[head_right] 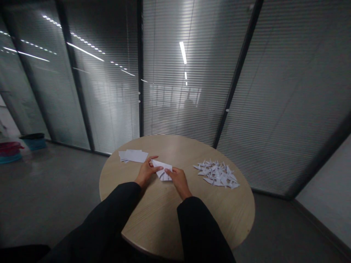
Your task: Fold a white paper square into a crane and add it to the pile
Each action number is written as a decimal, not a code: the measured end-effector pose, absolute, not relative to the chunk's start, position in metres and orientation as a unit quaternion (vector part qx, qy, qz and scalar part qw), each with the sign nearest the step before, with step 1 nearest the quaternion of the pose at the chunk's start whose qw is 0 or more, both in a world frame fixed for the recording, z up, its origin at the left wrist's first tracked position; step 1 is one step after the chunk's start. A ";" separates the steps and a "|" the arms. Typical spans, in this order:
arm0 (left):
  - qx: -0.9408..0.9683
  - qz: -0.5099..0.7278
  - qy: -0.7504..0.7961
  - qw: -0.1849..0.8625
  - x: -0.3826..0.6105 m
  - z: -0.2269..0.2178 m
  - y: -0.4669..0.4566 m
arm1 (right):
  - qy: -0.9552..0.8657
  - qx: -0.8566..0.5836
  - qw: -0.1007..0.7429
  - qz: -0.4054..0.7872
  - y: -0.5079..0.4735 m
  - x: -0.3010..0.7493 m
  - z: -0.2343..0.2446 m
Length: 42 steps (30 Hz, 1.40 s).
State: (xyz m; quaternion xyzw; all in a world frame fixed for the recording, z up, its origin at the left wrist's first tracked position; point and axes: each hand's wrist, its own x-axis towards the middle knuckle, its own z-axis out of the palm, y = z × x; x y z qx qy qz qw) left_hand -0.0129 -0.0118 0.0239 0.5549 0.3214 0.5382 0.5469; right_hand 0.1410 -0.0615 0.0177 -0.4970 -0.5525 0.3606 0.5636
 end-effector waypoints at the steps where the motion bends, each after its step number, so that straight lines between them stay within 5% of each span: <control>1: 0.560 0.540 0.324 0.538 -0.013 0.024 -0.012 | -0.552 -0.493 0.563 0.367 -0.062 0.140 0.018; 12: 0.631 0.559 0.351 0.407 -0.015 0.023 -0.012 | -0.525 -0.465 0.573 0.425 -0.069 0.133 0.027; 22: 0.545 0.526 0.305 0.578 -0.011 0.024 -0.015 | -0.537 -0.480 0.585 0.374 -0.061 0.138 0.018; 42: 0.542 0.504 0.295 0.604 -0.012 0.024 -0.012 | -0.530 -0.503 0.566 0.381 -0.062 0.142 0.017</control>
